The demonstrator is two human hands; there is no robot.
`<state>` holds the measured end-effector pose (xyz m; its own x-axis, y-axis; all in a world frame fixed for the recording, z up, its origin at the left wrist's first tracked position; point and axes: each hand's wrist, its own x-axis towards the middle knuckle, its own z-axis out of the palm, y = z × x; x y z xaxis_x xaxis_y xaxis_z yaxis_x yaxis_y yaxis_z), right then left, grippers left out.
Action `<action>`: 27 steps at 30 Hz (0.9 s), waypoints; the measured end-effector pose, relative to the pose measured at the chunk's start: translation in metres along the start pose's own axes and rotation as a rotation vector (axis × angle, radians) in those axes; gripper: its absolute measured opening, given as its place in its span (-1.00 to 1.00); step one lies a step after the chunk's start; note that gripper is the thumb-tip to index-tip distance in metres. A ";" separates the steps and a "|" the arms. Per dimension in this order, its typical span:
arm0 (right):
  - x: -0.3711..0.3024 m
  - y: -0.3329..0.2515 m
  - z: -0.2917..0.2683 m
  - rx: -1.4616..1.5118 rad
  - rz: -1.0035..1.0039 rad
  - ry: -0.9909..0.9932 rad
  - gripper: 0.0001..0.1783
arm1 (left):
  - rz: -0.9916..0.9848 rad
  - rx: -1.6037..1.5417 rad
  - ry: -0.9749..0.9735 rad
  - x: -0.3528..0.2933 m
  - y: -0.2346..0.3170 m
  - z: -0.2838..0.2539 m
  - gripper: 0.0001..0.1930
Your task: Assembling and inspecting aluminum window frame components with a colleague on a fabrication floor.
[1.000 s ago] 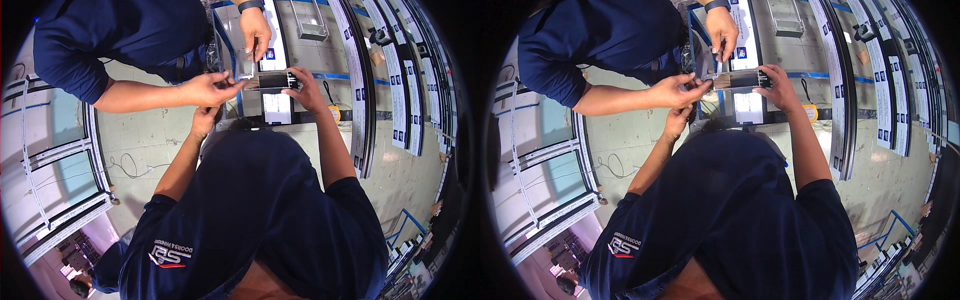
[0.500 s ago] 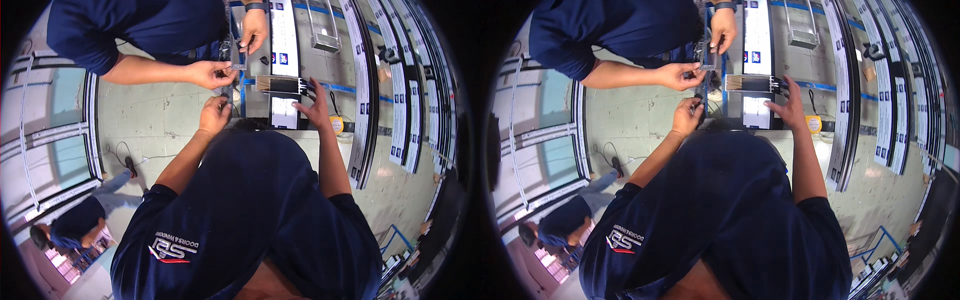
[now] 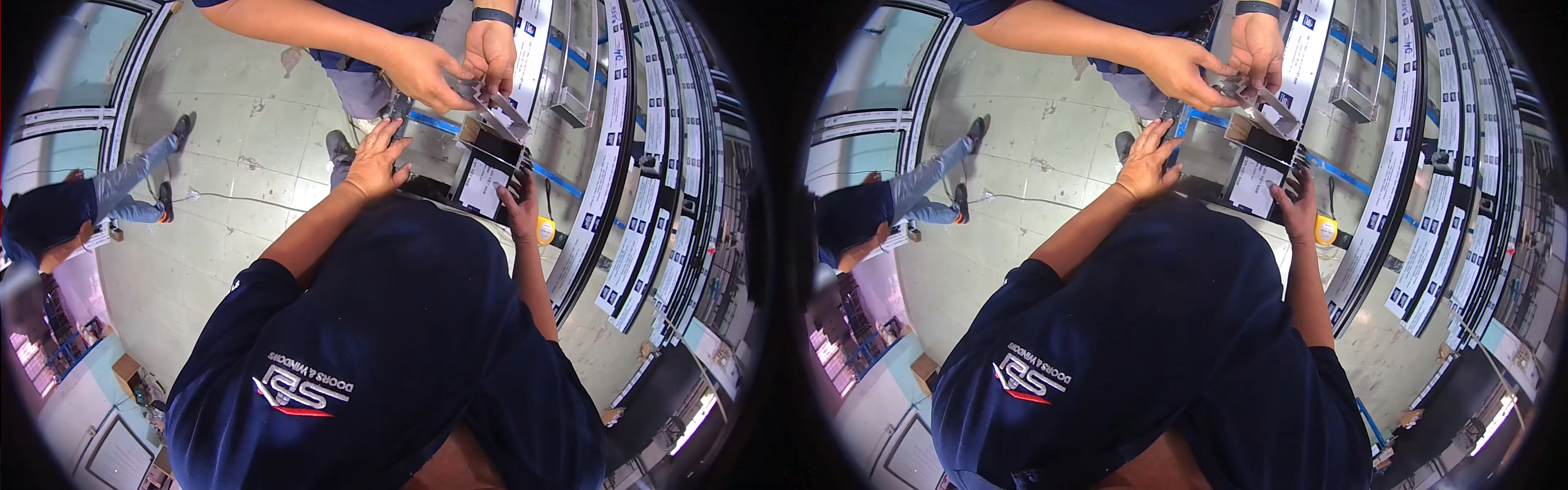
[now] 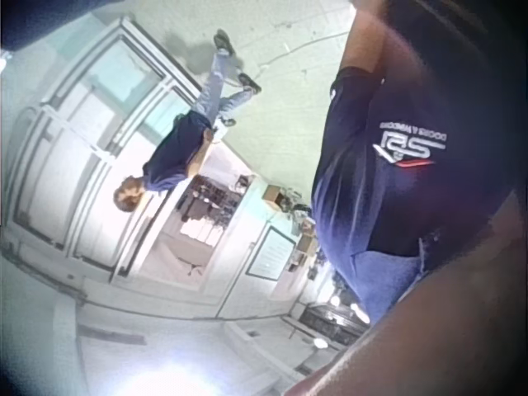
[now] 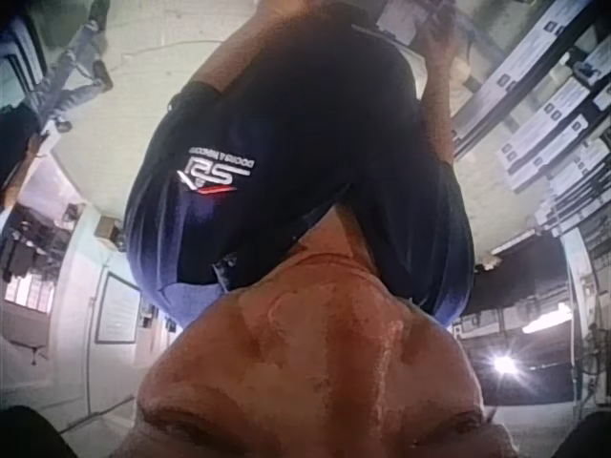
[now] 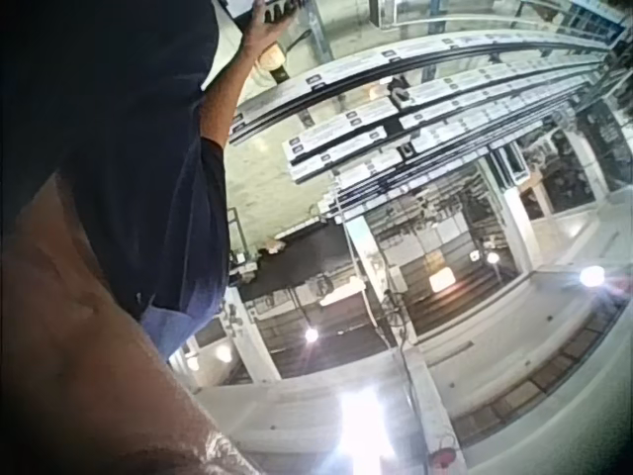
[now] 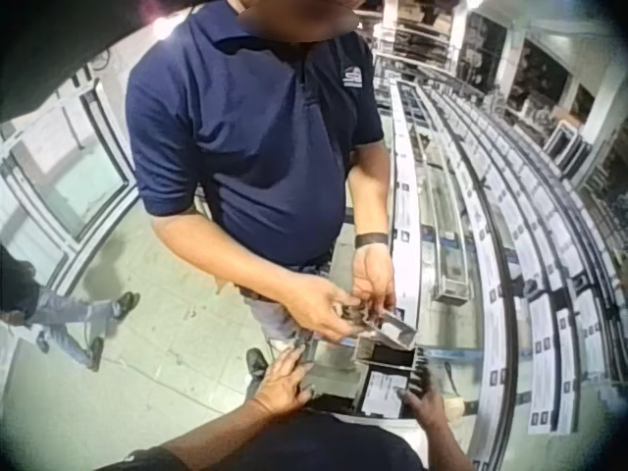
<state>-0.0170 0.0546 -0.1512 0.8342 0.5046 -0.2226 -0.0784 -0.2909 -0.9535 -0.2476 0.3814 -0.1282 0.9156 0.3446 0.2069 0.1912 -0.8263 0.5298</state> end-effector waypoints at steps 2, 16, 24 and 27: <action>0.007 -0.001 0.009 0.011 0.014 -0.056 0.25 | -0.009 0.003 0.005 -0.001 -0.005 -0.005 -0.41; -0.019 -0.020 -0.006 0.090 -0.007 0.007 0.13 | 0.062 0.057 -0.099 0.000 0.012 -0.017 -0.37; 0.008 0.019 -0.029 -0.033 -0.021 0.055 0.17 | 0.000 0.105 -0.207 0.016 0.019 0.028 -0.39; 0.012 0.026 -0.035 0.023 -0.033 0.072 0.17 | -0.057 0.109 -0.287 0.022 0.025 0.033 -0.37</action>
<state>0.0097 0.0247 -0.1712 0.8734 0.4541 -0.1762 -0.0615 -0.2561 -0.9647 -0.2111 0.3534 -0.1380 0.9618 0.2647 -0.0699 0.2679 -0.8576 0.4390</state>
